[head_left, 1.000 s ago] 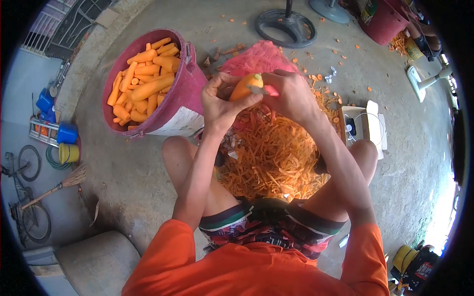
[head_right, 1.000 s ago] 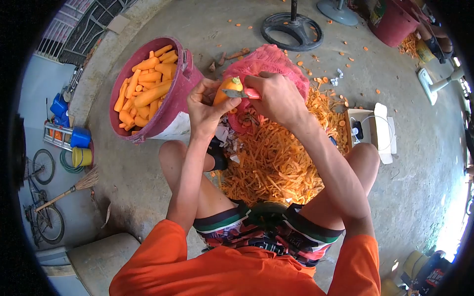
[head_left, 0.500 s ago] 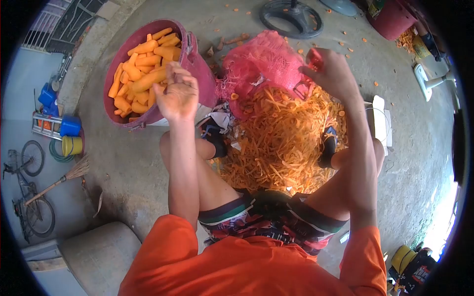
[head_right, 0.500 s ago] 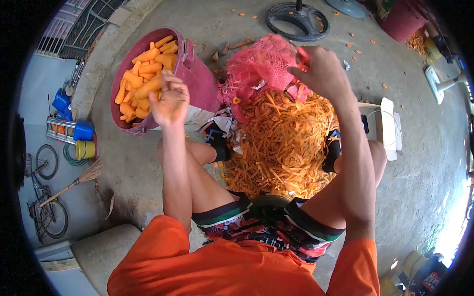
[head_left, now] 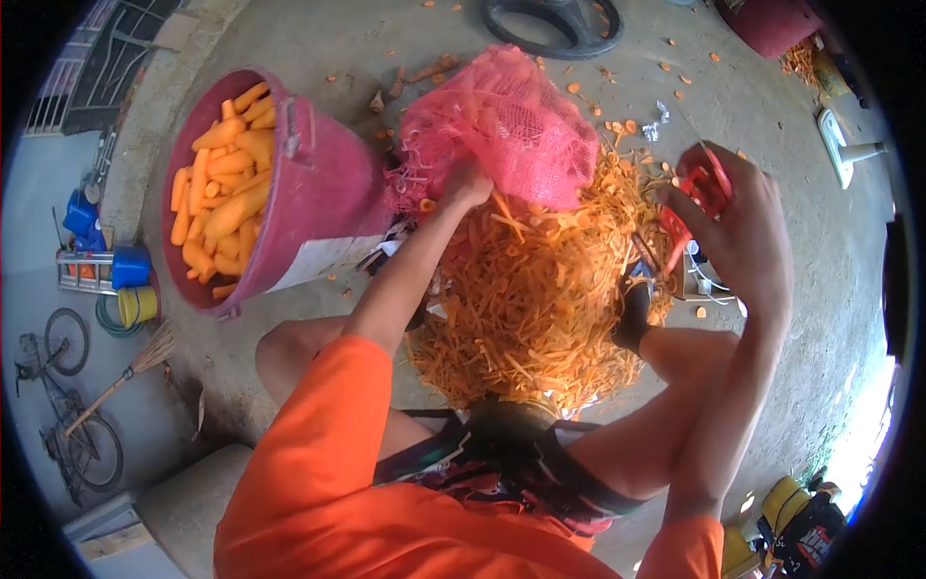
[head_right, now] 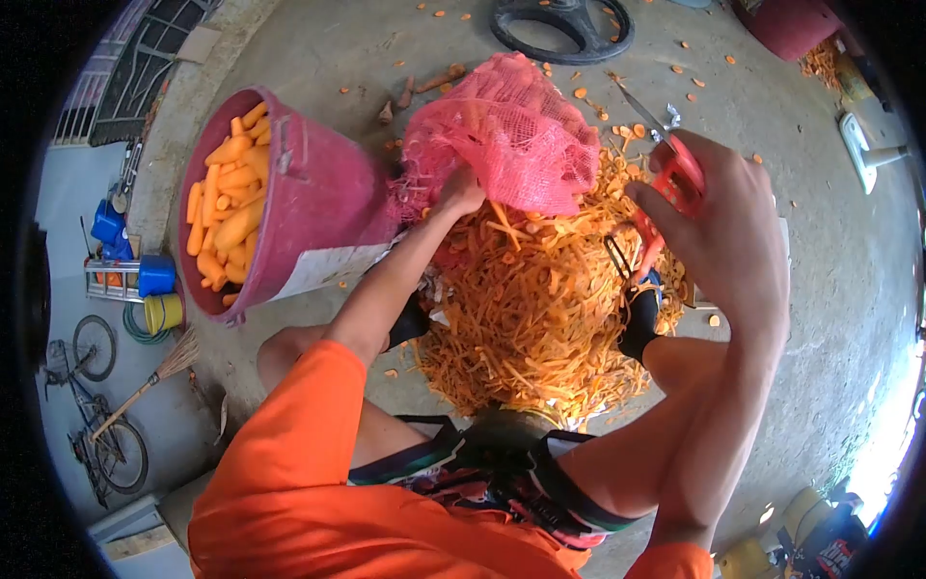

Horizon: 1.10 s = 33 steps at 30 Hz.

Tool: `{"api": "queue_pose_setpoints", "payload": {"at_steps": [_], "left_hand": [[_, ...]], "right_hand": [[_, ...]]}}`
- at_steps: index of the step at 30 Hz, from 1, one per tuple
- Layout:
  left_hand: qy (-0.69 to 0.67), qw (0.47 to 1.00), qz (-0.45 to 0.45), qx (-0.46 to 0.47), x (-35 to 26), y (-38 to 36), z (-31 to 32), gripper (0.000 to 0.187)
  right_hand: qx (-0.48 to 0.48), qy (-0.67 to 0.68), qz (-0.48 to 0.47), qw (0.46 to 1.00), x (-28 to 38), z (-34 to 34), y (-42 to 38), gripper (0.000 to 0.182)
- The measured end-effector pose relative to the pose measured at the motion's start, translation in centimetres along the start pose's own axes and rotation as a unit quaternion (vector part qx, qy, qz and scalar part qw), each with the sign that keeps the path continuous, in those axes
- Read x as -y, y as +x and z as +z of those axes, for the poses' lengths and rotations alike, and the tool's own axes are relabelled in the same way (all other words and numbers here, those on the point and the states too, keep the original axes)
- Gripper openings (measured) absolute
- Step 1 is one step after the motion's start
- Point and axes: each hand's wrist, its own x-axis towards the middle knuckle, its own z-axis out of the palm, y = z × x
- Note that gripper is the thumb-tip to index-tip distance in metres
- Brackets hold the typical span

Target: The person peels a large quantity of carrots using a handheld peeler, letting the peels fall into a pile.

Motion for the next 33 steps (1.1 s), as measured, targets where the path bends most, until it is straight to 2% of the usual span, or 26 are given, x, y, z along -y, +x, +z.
{"api": "queue_pose_setpoints", "payload": {"at_steps": [4, 6, 7, 8, 10, 14, 16, 18, 20, 22, 25, 28, 29, 32, 33], "left_hand": [[0.000, 0.998, -0.004, 0.060, 1.5, 6.9, 3.9, 0.034], [0.001, 0.995, -0.003, 0.095, 3.6, 9.8, 5.0, 0.034], [0.000, 0.994, -0.002, 0.113, 4.6, 11.5, 5.6, 0.034], [-0.002, 0.991, -0.001, 0.131, 6.1, 12.3, 5.7, 0.034], [-0.005, 0.985, 0.002, 0.172, 8.9, 14.0, 6.1, 0.035], [0.000, 0.969, 0.002, 0.247, 14.0, 15.2, 4.8, 0.035], [0.005, 0.962, 0.003, 0.274, 13.9, 15.6, 3.7, 0.035], [0.009, 0.955, 0.003, 0.295, 12.2, 14.3, 3.3, 0.036], [0.012, 0.949, 0.006, 0.316, 9.1, 15.1, 3.8, 0.036], [0.015, 0.942, 0.010, 0.335, 8.1, 10.3, 1.1, 0.036], [0.015, 0.927, 0.014, 0.374, 4.7, 12.8, 2.7, 0.037], [0.021, 0.915, 0.016, 0.404, 2.7, 13.2, 1.0, 0.037], [0.026, 0.911, 0.018, 0.410, 1.6, 12.9, 0.2, 0.037], [0.044, 0.905, 0.019, 0.422, 1.0, 11.5, -2.1, 0.037], [0.106, 0.931, 0.025, 0.349, 2.6, 10.0, -0.9, 0.037]], "right_hand": [[0.034, -0.005, 0.052, 0.998, -1.5, 0.1, 0.9, 0.030], [-0.029, 0.006, 0.047, 0.998, -2.8, 0.8, 0.9, 0.032], [-0.016, -0.066, 0.035, 0.997, -3.3, 0.6, 1.0, 0.036], [-0.013, -0.068, 0.040, 0.997, -3.5, 0.5, 1.2, 0.036], [0.037, 0.052, 0.100, 0.993, -3.5, 0.5, 1.4, 0.026], [0.057, 0.057, 0.137, 0.987, -3.5, 0.4, 1.9, 0.026], [0.030, 0.029, 0.118, 0.992, -4.1, 1.0, 1.5, 0.026], [-0.006, -0.058, 0.044, 0.997, -4.6, 1.0, 1.4, 0.028], [0.005, -0.041, 0.067, 0.997, -4.4, 0.7, 1.5, 0.029], [0.014, -0.024, 0.090, 0.996, -4.0, 0.5, 1.6, 0.031], [0.047, -0.021, 0.072, 0.996, -4.0, 0.5, 1.3, 0.038], [0.060, -0.025, 0.060, 0.996, -3.6, 0.3, 1.5, 0.043], [0.086, -0.003, 0.089, 0.992, -3.3, -0.1, 1.8, 0.049], [0.020, -0.005, 0.085, 0.996, -2.5, 0.1, 1.3, 0.045], [-0.045, -0.068, 0.011, 0.997, -3.0, 0.6, 0.3, 0.045]]}}
